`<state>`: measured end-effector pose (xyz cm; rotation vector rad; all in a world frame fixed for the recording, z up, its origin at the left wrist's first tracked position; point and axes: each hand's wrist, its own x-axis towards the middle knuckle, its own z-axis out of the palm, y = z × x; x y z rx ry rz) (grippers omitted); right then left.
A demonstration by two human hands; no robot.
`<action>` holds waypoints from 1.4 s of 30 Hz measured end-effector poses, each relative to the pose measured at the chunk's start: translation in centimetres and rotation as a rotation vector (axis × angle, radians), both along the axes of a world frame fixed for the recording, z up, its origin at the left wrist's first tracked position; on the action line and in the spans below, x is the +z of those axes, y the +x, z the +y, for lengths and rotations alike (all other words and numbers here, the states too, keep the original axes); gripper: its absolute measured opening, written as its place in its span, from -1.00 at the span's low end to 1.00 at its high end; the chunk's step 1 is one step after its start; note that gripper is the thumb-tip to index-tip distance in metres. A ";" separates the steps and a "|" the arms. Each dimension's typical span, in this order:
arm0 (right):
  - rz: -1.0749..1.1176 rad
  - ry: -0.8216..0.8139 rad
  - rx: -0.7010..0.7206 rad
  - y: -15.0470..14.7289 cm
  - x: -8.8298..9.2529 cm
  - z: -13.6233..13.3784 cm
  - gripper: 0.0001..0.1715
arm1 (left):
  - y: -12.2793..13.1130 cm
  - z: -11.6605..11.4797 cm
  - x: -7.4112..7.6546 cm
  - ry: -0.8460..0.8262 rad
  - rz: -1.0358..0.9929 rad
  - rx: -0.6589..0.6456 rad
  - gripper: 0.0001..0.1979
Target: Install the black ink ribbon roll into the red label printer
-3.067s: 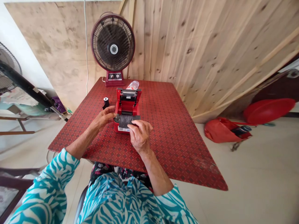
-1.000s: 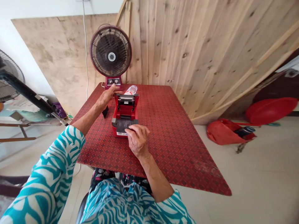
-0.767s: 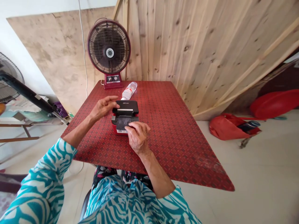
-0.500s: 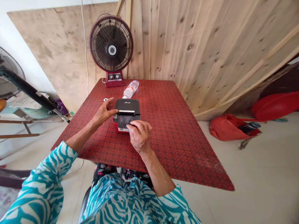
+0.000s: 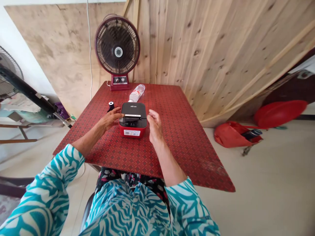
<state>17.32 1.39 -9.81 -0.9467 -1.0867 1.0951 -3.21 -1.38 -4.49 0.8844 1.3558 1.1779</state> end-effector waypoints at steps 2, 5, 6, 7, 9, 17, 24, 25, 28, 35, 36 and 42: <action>0.073 -0.112 0.058 -0.8 0.1 1.3 -0.57 | -0.1 0.0 0.0 -0.006 -0.002 -0.003 -0.27; 0.067 -0.146 0.083 -1.3 0.2 2.2 -0.58 | -0.3 0.3 -0.1 -0.025 0.009 -0.033 -0.24; 0.033 -0.130 0.089 -1.2 0.2 2.3 -0.56 | -0.4 0.5 -0.2 -0.024 0.018 -0.041 -0.22; -0.010 -0.106 0.095 -1.1 0.2 2.3 -0.53 | -0.5 0.7 -0.3 -0.015 0.026 -0.045 -0.20; -0.096 -0.057 0.093 -0.9 0.2 2.4 -0.47 | -0.5 0.9 -0.4 0.003 0.039 -0.038 -0.16; -0.045 -0.060 0.063 -1.1 -0.8 1.7 -0.47 | 0.1 -1.2 -2.0 0.065 -0.169 0.018 -0.35; 0.059 -0.103 -0.054 -2.2 -1.4 1.3 -0.41 | 0.6 -2.1 -3.3 0.136 -0.277 0.044 -0.33; 0.056 -0.102 -0.068 -2.3 -1.4 1.3 -0.40 | 0.5 -2.0 -3.3 0.126 -0.270 0.044 -0.33; 0.068 -0.060 -0.095 -2.3 -1.7 1.2 -0.37 | 0.4 -1.8 -3.4 0.111 -0.226 0.033 -0.33; 0.112 -0.014 -0.097 -2.2 -3.8 0.8 -0.36 | 0.4 -1.6 -3.9 0.133 -0.172 0.027 -0.32; 0.100 -0.005 -0.100 -2.1 -3.9 0.7 -0.37 | 0.4 -1.6 -3.9 0.132 -0.170 0.023 -0.32; 0.053 -0.001 -0.108 -1.9 -3.5 0.2 -0.41 | 0.5 -1.3 -3.5 0.097 -0.163 0.039 -0.30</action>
